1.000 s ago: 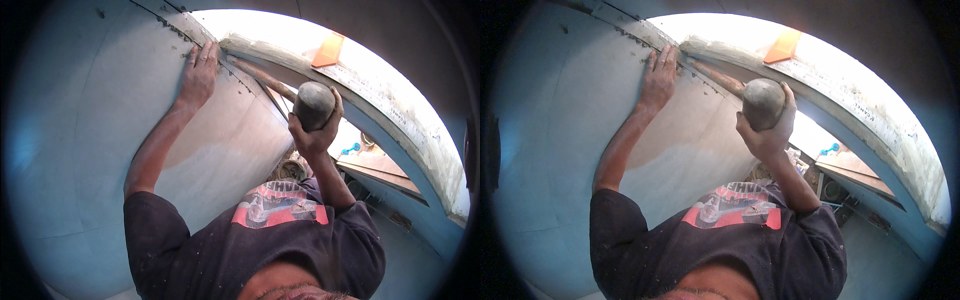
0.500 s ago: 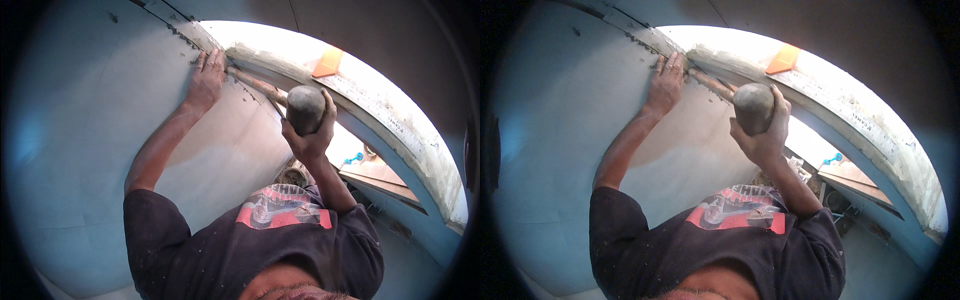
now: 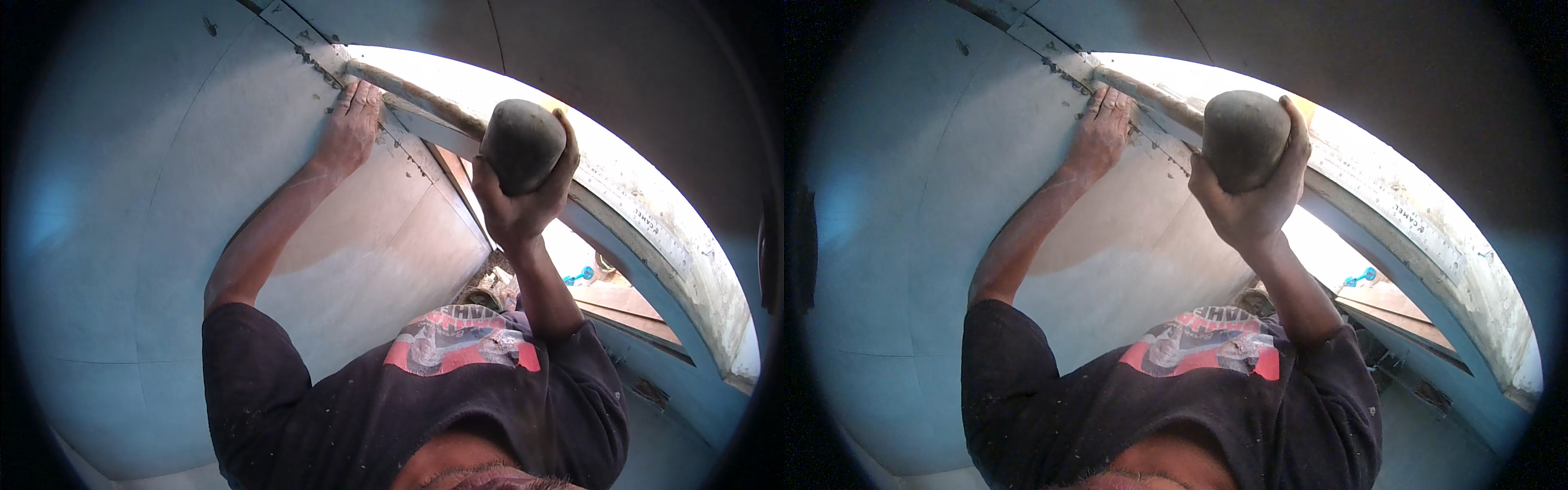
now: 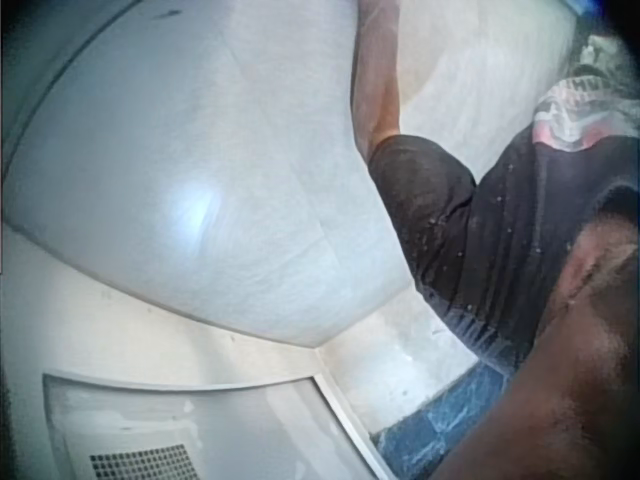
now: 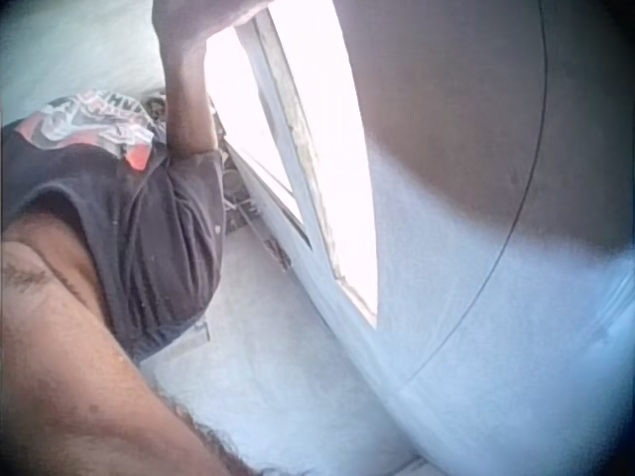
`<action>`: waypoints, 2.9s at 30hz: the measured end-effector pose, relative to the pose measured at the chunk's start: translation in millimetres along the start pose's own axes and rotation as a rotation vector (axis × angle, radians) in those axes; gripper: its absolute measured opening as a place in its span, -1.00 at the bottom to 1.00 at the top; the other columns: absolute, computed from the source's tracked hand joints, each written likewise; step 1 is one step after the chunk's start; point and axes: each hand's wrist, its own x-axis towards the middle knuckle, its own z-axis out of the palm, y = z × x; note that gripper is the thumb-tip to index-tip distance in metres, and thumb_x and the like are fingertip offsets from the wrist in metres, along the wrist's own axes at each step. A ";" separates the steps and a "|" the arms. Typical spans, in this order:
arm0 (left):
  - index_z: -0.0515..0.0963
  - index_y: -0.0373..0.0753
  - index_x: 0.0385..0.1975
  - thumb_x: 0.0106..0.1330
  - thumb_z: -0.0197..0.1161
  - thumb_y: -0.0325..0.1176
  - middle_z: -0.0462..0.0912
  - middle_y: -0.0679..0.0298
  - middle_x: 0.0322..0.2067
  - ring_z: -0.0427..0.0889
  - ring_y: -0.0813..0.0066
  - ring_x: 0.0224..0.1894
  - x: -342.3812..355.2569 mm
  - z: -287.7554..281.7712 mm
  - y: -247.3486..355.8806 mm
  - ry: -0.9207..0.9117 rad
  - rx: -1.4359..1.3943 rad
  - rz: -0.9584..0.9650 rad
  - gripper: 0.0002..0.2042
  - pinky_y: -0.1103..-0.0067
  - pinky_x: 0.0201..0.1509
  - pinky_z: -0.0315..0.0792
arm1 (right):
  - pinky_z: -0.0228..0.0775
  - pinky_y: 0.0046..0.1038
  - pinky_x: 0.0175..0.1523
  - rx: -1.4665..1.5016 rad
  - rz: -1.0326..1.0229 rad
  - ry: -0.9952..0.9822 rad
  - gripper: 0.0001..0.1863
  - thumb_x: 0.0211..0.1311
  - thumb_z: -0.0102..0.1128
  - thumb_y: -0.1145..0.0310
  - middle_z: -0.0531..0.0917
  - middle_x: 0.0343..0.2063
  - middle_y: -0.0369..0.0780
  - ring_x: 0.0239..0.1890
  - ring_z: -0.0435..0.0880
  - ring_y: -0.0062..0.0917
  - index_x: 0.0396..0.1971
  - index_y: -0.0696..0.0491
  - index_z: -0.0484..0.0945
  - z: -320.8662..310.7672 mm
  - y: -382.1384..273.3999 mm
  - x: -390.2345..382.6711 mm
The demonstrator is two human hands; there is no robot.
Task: The person applies wet plaster from a bucket onto a wall joint using a trowel, then uses a hammer to set a wooden trim piece into the wet plaster.
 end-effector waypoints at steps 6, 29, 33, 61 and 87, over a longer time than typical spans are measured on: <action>0.38 -0.38 0.25 0.48 -0.03 -0.18 0.40 0.12 0.24 0.27 0.24 0.38 -0.5 -2.3 -4.2 0.046 0.024 0.002 -0.53 0.35 0.55 0.04 | 0.49 -0.24 0.08 0.188 0.082 0.039 0.00 -0.07 0.47 0.19 0.41 0.06 0.00 0.03 0.57 -0.22 0.34 0.08 0.06 0.1 3.4 3.7; 0.44 -0.41 0.19 0.41 0.07 -0.14 0.44 0.07 0.19 0.30 0.20 0.35 0.8 1.7 -5.4 0.090 -0.121 -0.014 -0.50 0.33 0.50 0.09 | 0.51 -0.39 0.08 0.365 0.233 0.012 -0.11 0.01 0.42 0.25 0.51 -0.02 -0.09 -0.02 0.61 -0.41 0.30 0.19 0.13 -6.2 10.8 0.4; 0.45 -0.39 0.17 0.44 0.05 -0.10 0.47 0.10 0.16 0.33 0.22 0.32 2.0 0.3 -6.8 0.075 -0.084 -0.009 -0.50 0.33 0.50 0.11 | 0.51 -0.39 0.06 0.384 0.204 -0.002 -0.13 0.02 0.42 0.26 0.54 -0.04 -0.09 -0.06 0.62 -0.43 0.29 0.18 0.15 -3.1 2.7 5.4; 0.49 -0.33 0.16 0.37 0.06 -0.30 0.53 0.17 0.14 0.36 0.31 0.33 3.9 -7.9 -17.5 0.022 -0.189 -0.025 -0.59 0.39 0.52 0.09 | 0.48 -0.44 0.00 0.423 0.161 0.001 -0.11 -0.04 0.45 0.29 0.51 -0.11 -0.14 -0.12 0.60 -0.46 0.25 0.16 0.11 12.5 5.9 10.1; 0.52 -0.34 0.11 0.36 0.04 -0.33 0.55 0.18 0.10 0.42 0.33 0.29 4.3 -3.1 -19.6 0.089 -0.221 -0.027 -0.62 0.40 0.53 0.09 | 0.41 -0.30 0.13 0.520 0.117 0.101 0.02 -0.08 0.47 0.26 0.43 0.02 -0.07 0.01 0.55 -0.32 0.33 0.18 0.01 5.4 2.0 2.2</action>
